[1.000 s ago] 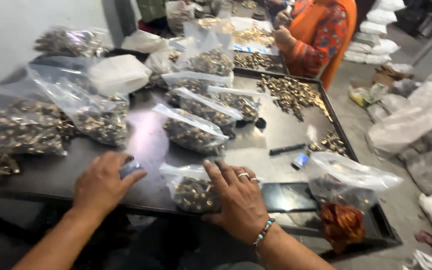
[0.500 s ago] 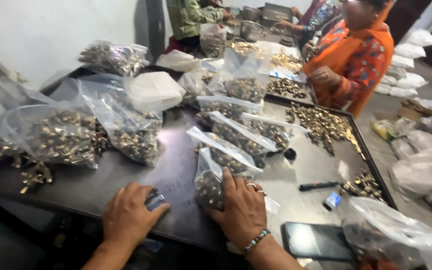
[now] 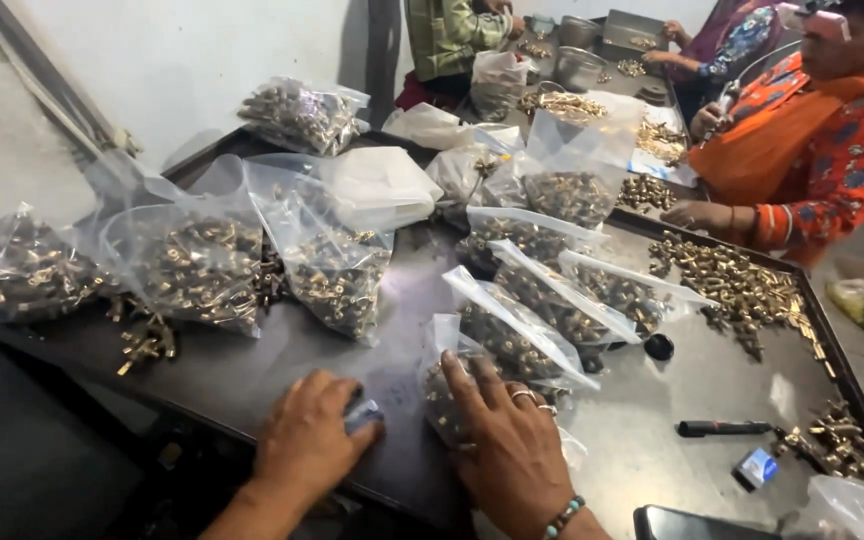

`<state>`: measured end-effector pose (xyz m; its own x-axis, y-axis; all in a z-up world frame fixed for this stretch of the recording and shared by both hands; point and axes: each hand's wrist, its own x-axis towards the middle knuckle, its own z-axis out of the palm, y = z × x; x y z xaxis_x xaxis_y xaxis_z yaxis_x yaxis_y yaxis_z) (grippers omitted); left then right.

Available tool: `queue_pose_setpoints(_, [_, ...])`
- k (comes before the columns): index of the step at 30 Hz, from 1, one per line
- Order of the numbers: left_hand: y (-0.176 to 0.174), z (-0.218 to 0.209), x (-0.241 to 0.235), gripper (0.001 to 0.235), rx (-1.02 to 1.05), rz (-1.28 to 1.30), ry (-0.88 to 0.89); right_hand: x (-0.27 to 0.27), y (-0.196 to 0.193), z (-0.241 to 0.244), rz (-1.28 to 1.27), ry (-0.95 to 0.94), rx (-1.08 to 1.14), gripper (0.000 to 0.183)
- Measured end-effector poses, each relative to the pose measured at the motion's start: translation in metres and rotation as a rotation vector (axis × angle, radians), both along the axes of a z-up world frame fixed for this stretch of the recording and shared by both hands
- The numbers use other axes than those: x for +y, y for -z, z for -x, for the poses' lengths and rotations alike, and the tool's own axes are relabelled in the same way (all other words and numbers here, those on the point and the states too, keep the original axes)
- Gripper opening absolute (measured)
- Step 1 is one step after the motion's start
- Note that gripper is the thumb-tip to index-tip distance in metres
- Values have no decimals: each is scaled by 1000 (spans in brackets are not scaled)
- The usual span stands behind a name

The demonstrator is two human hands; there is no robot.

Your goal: Packing small brass metal fittings into plastic bags and sealing them by hand.

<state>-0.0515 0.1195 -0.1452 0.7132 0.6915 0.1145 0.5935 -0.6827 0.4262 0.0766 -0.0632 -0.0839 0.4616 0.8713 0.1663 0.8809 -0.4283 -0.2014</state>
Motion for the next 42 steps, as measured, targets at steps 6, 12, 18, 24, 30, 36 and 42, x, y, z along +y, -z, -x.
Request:
queue_pose_setpoints(6, [3,8,35,67,7,-141,-102,40,24,-2,-79,76,-96,97])
queue_pose_setpoints(12, [-11,-26,71,105,-408,-325,-150,82,36,-18,-283,79,-163,85])
queue_pose_setpoints(18, [-47,-72,153,116,-577,-210,-287,113,22,-33,-232,125,-43,92])
queue_pose_setpoints(24, [-9,-86,186,55,-450,247,-341,156,39,-68,-353,95,-40,84])
queue_pose_setpoints(30, [24,-75,161,44,-704,306,-177,200,40,-103,-320,132,-80,65])
queue_pose_setpoints(36, [36,-54,133,36,-661,403,43,209,42,-146,-250,-93,-55,57])
queue_pose_setpoints(42, [64,-19,113,29,-499,452,252,146,5,-58,-667,-75,282,46])
